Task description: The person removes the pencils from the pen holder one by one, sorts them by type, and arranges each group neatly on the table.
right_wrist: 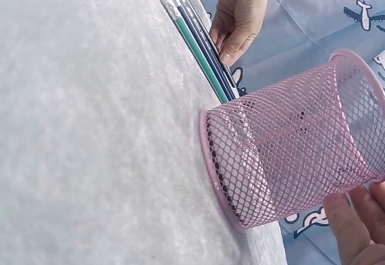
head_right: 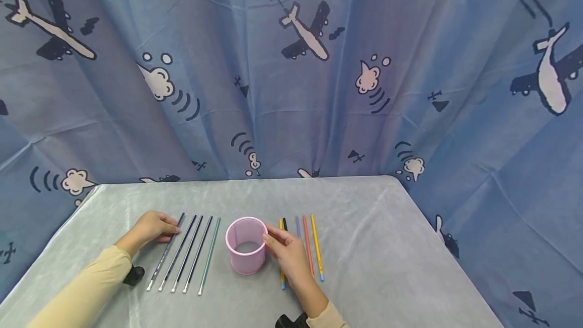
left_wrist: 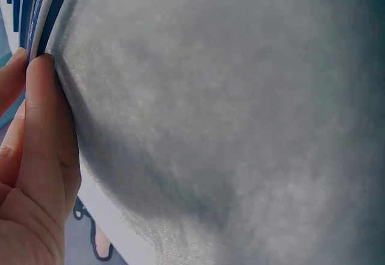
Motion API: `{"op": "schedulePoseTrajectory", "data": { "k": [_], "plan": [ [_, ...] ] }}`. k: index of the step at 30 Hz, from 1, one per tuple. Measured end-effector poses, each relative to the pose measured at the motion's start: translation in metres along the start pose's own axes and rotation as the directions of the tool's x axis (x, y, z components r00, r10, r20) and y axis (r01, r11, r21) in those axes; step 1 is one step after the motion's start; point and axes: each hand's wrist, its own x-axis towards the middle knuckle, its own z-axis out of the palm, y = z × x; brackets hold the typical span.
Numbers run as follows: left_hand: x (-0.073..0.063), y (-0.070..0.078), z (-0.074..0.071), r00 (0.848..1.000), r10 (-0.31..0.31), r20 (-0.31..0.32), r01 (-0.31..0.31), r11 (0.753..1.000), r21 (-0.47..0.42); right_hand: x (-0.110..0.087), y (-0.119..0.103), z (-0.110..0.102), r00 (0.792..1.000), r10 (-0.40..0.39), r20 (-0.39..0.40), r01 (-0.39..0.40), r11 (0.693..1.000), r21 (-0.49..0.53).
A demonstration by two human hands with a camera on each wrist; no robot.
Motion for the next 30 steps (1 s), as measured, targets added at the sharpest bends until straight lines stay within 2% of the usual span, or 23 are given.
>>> {"op": "schedulePoseTrajectory", "data": {
  "k": [7,13,19,23,27,30],
  "plan": [
    [0.000,-0.002,-0.001,1.000,-0.013,-0.015,0.014,0.999,0.044,-0.001,0.002,0.005,1.000,0.014,0.012,-0.014,0.999,0.052],
    [-0.001,-0.004,-0.004,0.999,-0.023,-0.033,0.026,0.995,0.091,-0.003,0.000,0.009,1.000,0.007,0.028,-0.008,1.000,0.024],
    [0.001,0.002,-0.014,0.998,0.019,-0.064,-0.008,0.984,0.176,0.002,-0.004,0.009,1.000,-0.004,0.031,0.004,1.000,-0.001],
    [0.000,0.004,-0.021,0.994,0.057,-0.089,-0.041,0.984,0.172,0.004,-0.003,0.006,0.999,0.005,0.037,-0.004,0.999,-0.033],
    [-0.001,0.008,-0.027,0.983,0.104,-0.149,-0.074,0.978,0.193,0.006,-0.007,0.002,0.999,0.013,0.048,-0.009,0.997,-0.075],
    [-0.003,0.014,-0.031,0.967,0.150,-0.207,-0.094,0.962,0.258,0.010,-0.018,-0.008,0.999,0.008,0.039,-0.003,0.994,-0.112]
  ]
}}
